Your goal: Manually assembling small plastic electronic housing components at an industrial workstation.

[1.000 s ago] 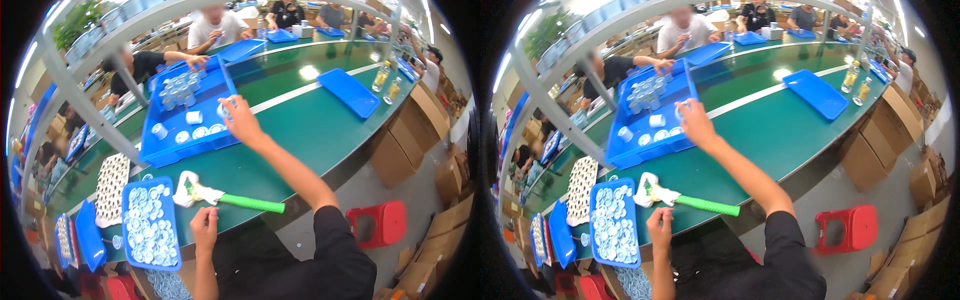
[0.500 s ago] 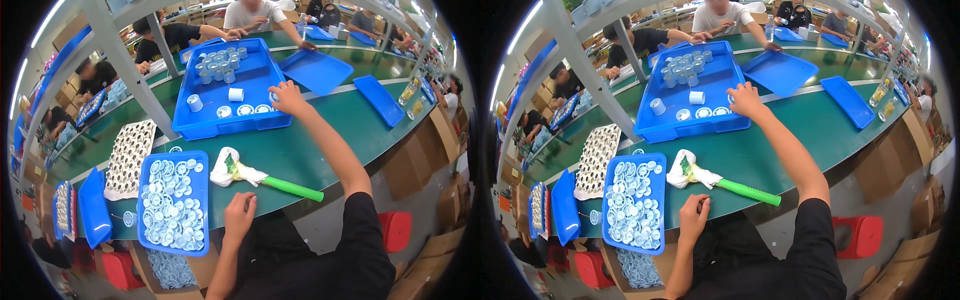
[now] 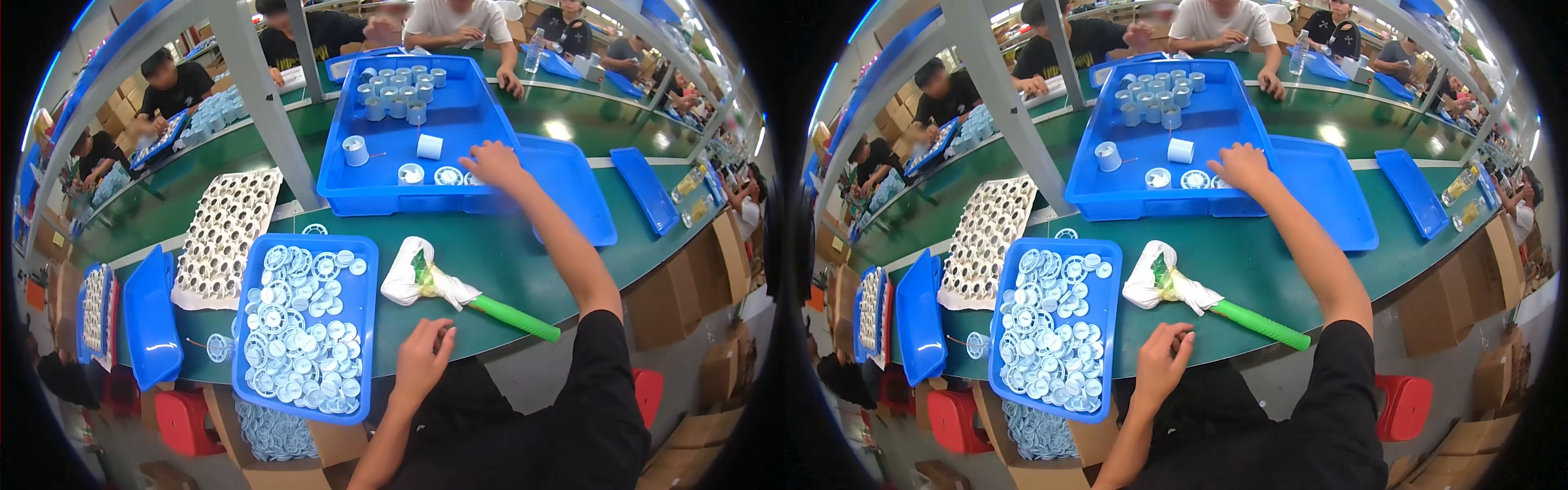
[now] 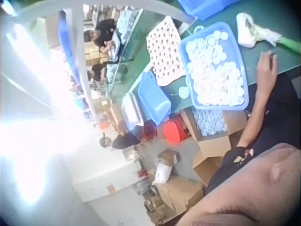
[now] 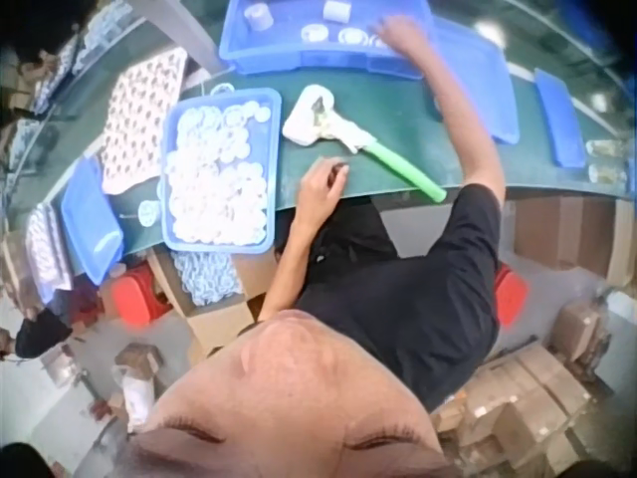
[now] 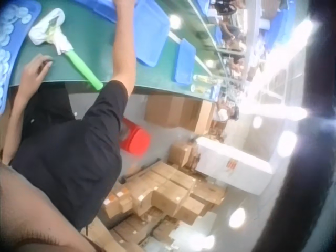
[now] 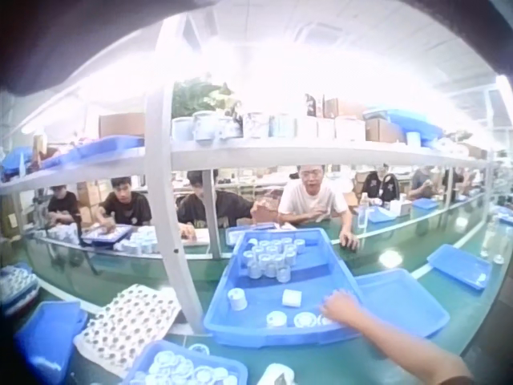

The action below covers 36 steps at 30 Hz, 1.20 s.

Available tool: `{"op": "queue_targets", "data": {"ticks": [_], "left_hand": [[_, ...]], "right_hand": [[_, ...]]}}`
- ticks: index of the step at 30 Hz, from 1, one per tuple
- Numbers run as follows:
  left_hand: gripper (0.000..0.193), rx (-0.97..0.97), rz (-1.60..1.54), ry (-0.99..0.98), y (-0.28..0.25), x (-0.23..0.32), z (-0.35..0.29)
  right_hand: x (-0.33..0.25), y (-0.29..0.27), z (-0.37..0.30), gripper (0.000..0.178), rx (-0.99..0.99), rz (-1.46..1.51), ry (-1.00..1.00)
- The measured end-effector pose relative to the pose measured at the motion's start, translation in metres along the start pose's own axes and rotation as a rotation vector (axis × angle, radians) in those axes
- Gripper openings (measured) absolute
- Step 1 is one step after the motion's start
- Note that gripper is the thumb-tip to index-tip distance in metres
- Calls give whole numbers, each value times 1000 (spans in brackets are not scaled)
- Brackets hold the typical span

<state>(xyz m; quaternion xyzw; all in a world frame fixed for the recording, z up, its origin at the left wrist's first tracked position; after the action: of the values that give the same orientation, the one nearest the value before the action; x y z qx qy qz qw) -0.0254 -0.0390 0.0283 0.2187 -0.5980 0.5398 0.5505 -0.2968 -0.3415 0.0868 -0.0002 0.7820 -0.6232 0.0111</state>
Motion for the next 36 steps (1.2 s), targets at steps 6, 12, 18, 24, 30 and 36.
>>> {"op": "queue_targets", "data": {"ticks": [6,12,18,24,30,36], "left_hand": [[15,-21,-36,1,1,1,3],[15,-28,6,1,0,1,1],[16,-15,52,21,1,0,1],[15,8,50,17,2,1,2],[15,-15,54,22,2,1,0],[15,-28,53,15,5,0,2]], "right_hand": [[11,-16,-8,80,-270,94,15],[17,-2,-1,80,-346,62,-173],[10,8,4,75,-213,71,-102],[10,6,5,82,-293,41,-88],[15,-40,-5,78,411,145,-117],[109,-60,-51,80,454,98,208]]}}
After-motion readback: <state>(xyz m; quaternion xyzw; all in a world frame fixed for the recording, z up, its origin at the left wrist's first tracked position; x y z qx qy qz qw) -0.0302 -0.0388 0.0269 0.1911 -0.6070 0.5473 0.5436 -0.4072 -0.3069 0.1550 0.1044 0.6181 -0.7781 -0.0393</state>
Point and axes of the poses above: each hand's wrist, its own z-axis towards the middle knuckle, its own y-axis out of the palm, x = y × z, the point moved 4 cm from there along z, towards the middle knuckle, and after that the axes turned 15 degrees about -x, right-handed, at the moved point
